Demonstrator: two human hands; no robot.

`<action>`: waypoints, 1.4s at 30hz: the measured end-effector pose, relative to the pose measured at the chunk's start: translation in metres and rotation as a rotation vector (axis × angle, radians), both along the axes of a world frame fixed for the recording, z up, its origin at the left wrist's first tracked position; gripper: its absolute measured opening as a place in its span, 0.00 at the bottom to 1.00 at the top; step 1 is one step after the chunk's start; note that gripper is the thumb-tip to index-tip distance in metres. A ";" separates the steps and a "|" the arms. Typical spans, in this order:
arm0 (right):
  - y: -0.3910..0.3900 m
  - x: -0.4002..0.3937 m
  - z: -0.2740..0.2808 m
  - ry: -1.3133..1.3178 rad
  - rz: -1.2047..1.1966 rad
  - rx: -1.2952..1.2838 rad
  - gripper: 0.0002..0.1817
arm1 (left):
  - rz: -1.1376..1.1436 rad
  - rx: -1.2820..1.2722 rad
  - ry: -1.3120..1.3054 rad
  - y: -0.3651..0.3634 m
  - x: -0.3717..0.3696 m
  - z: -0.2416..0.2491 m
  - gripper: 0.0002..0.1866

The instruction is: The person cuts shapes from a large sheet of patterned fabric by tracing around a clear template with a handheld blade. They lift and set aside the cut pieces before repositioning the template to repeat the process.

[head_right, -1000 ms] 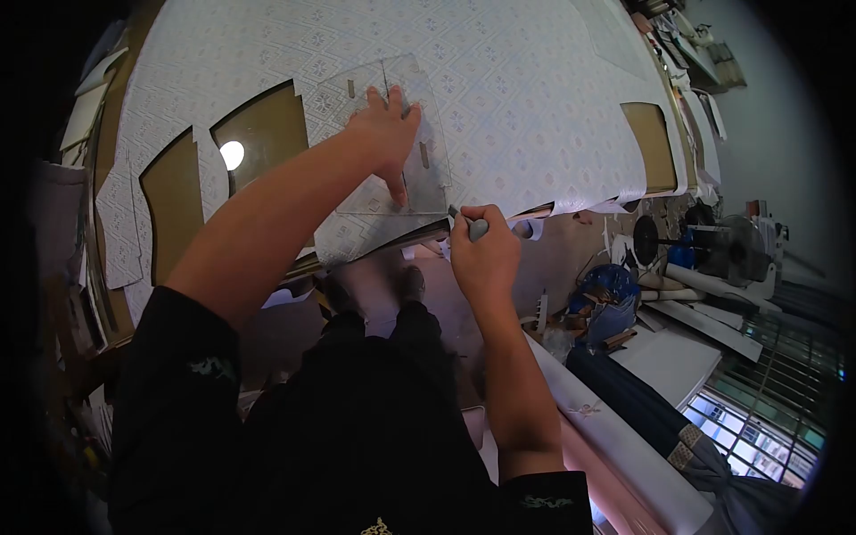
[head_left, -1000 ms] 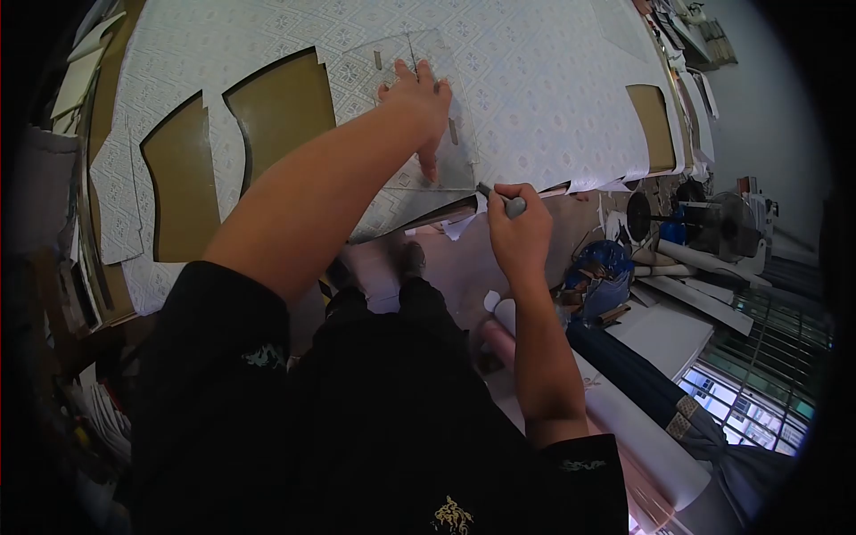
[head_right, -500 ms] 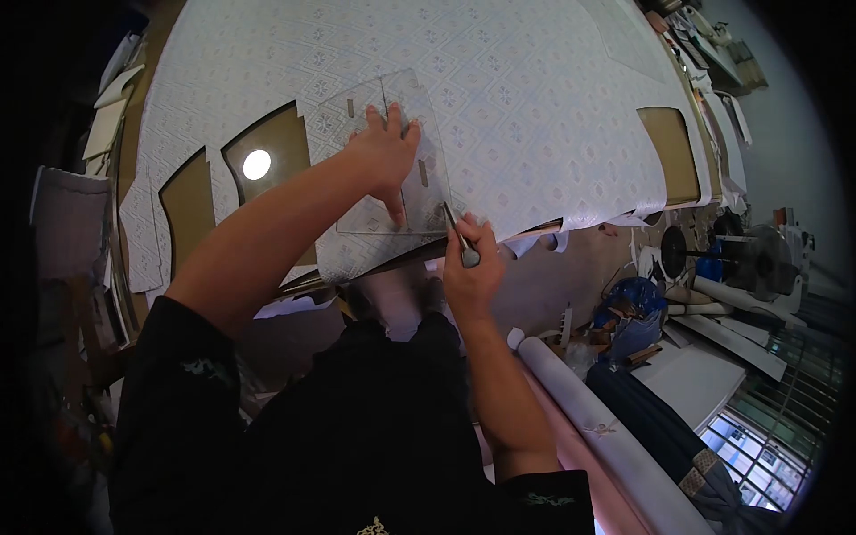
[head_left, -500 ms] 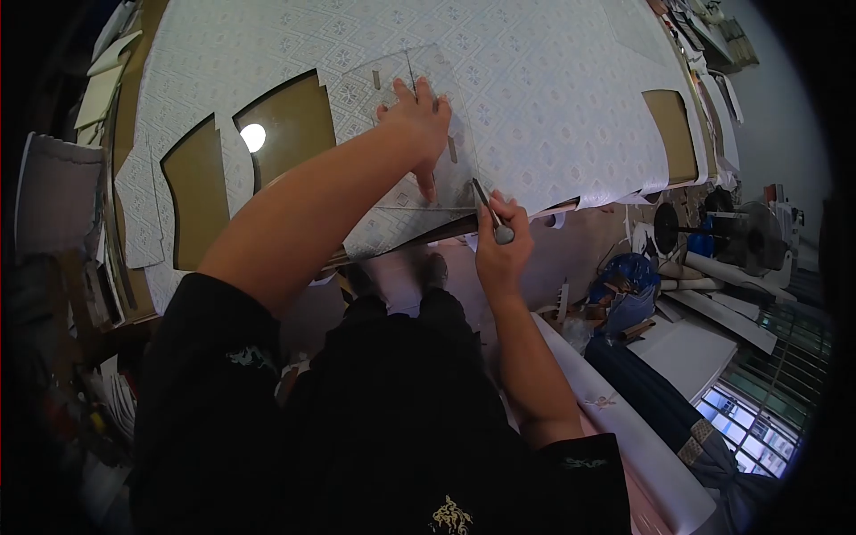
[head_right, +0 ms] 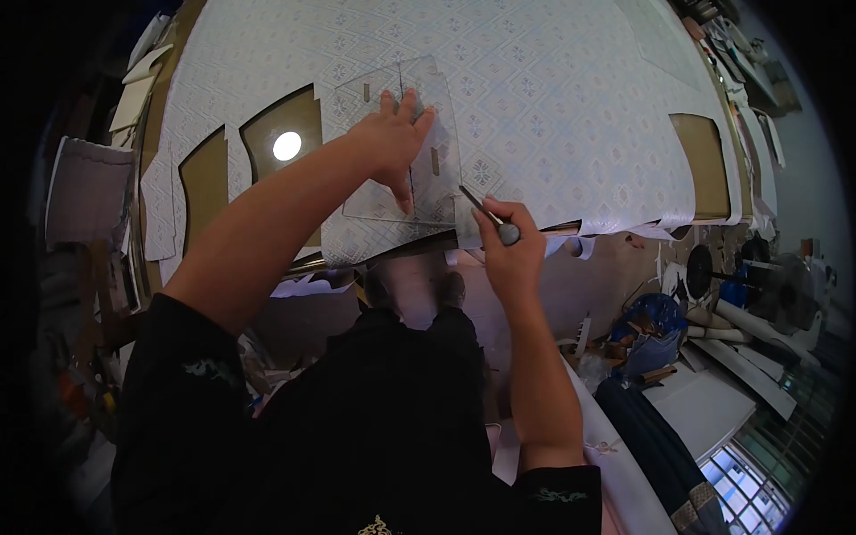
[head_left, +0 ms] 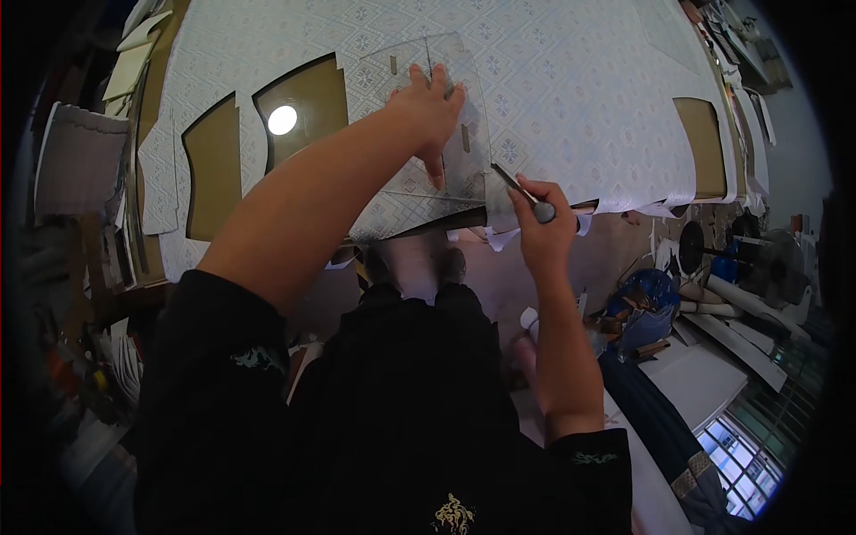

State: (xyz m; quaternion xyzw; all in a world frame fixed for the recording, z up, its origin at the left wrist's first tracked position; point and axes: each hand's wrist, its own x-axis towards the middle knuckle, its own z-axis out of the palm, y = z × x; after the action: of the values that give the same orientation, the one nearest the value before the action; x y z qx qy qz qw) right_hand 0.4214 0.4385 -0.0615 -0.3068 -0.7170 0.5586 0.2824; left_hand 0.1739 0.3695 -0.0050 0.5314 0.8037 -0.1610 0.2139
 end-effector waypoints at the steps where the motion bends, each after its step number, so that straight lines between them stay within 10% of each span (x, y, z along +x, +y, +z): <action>1: 0.014 0.000 0.002 0.042 0.063 -0.016 0.10 | 0.012 -0.006 0.004 -0.001 -0.001 0.000 0.85; 16: 0.128 -0.057 0.050 -0.296 0.978 0.159 0.09 | 0.061 -0.030 0.031 0.000 0.008 0.007 0.83; 28: 0.123 -0.078 0.055 -0.247 1.088 0.435 0.08 | 0.055 -0.022 0.036 0.000 0.008 0.008 0.83; 42: 0.125 -0.054 0.023 -0.196 0.959 0.072 0.08 | 0.030 -0.039 0.045 0.002 0.007 0.006 0.84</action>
State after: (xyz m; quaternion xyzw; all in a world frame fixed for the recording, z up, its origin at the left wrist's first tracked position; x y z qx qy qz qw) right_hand 0.3672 0.5634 -0.0380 0.0166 -0.8196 0.5690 -0.0651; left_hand 0.1813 0.3714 0.0008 0.5114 0.8129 -0.1851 0.2084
